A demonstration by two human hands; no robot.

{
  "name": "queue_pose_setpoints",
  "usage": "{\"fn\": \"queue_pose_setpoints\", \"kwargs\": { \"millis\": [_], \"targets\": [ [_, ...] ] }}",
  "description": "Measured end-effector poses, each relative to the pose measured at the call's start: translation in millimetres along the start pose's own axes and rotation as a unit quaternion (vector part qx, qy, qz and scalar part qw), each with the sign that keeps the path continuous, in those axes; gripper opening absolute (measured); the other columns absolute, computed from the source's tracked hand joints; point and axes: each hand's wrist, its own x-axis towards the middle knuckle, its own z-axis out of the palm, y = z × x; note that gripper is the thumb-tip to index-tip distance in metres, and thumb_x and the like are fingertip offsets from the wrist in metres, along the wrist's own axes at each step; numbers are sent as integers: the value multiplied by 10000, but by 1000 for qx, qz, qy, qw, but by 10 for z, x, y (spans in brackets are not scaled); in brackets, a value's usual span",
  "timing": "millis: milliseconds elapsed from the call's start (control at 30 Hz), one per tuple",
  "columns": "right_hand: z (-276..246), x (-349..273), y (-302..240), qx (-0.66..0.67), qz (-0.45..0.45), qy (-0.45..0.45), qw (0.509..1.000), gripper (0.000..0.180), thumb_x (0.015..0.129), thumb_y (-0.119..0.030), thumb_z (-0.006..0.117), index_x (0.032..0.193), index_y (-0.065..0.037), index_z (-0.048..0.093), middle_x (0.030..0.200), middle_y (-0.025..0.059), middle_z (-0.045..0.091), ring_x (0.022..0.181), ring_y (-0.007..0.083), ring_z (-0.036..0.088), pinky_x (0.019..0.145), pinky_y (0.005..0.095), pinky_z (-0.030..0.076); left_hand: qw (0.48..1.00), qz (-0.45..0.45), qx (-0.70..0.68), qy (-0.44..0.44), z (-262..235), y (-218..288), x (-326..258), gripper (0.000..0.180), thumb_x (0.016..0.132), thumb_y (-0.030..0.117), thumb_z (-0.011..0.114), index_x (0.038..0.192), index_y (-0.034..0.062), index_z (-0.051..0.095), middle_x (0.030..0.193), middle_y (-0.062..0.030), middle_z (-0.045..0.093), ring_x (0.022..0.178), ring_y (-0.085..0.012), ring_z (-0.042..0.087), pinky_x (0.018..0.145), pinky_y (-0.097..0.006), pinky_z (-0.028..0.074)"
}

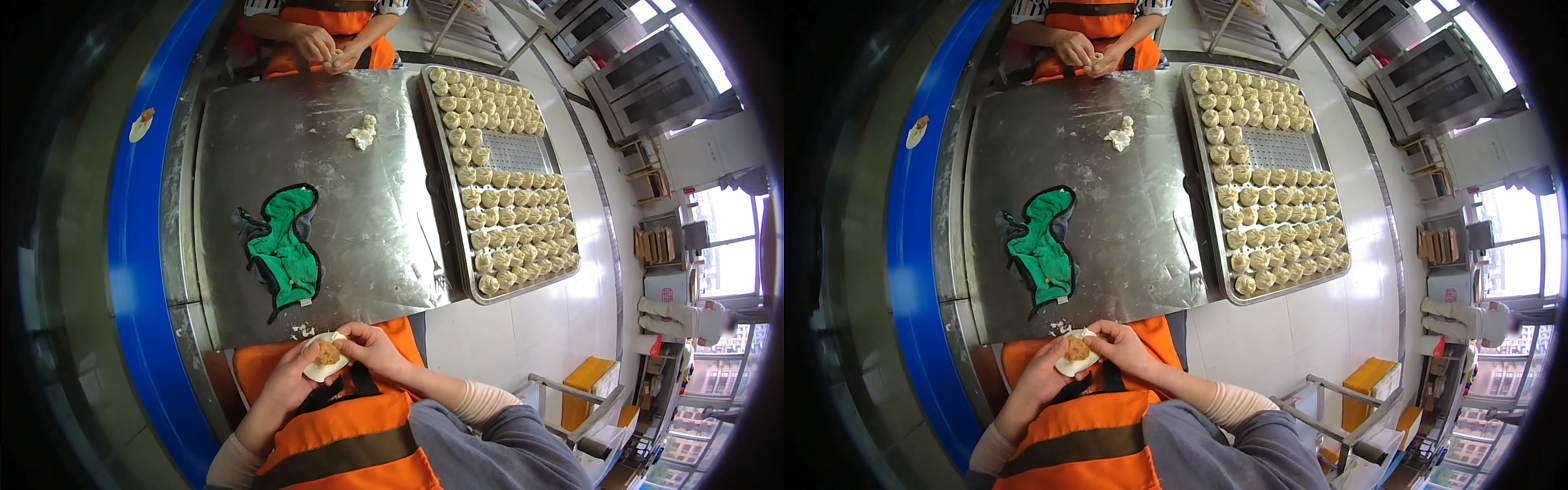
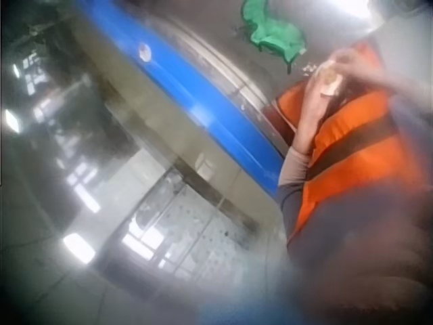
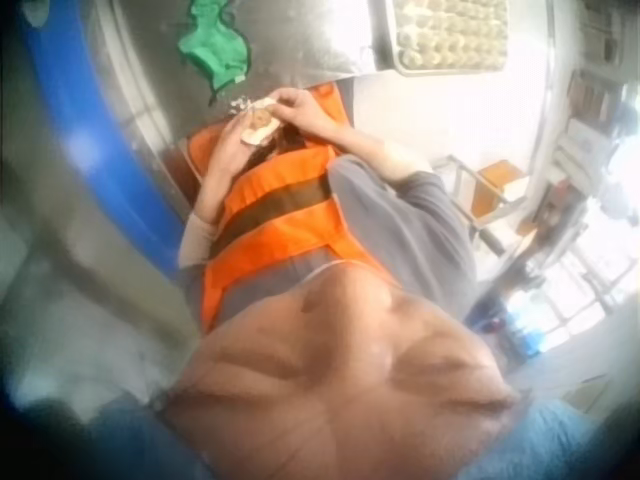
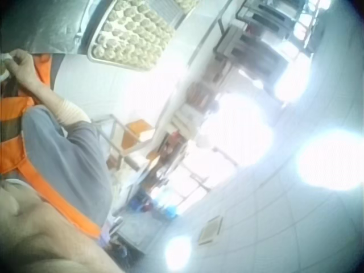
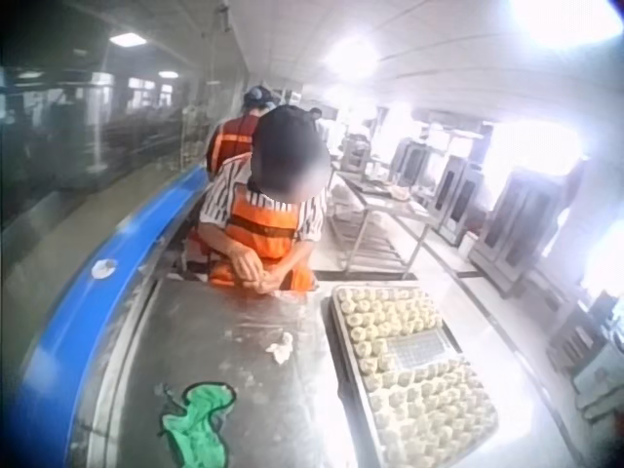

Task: The person takes dough and filling from a moving conveyor belt, folds the dough around the filling to form dumplings, and places the finished dumplings onto a metal tray. The process is repeated continuously.

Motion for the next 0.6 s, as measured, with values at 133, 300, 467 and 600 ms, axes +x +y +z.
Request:
{"fn": "queue_pose_setpoints", "kwargs": {
  "millis": [133, 300, 467, 600],
  "targets": [
    [19, -12, -160, -22, 22, 33, 999, 187, 1005, -166, 621, 1111, -17, 657, 932, -6, 696, 799, 37, 618, 710, 207, 509, 998, 30, 46, -1, -81, -162, 102, 397, 1085, 323, 415, 1332, 25, 504, 1160, -80, 636, 1025, -173, 646, 812, -304, 538],
    [-47, 79, -228, -213, -153, 82, 961, 126, 900, -77, 714, 985, 16, 713, 892, 56, 688, 826, 120, 652, 705, 254, 510, 994, 40, 84, 66, -23, -150, 117, 358, 1090, 281, 420, 1288, 6, 535, 1155, -72, 637, 1037, -170, 645, 885, -318, 533],
    [-36, 45, -368, -73, 5, 82, 994, 185, 947, -71, 671, 1104, 25, 688, 967, 28, 703, 853, 84, 632, 767, 238, 512, 991, 90, 63, 74, -12, -126, 142, 315, 1063, 257, 504, 1235, 1, 566, 1067, -39, 645, 906, -113, 643, 696, -265, 546],
    [-138, 19, -324, -6, 33, 50, 998, 172, 970, -103, 658, 1096, 14, 671, 961, 16, 691, 853, 80, 618, 759, 231, 511, 974, 154, 153, 70, 82, -77, 96, 292, 1059, 232, 510, 1225, -4, 558, 1073, -45, 634, 920, -103, 630, 672, -253, 543]
  ]
}}
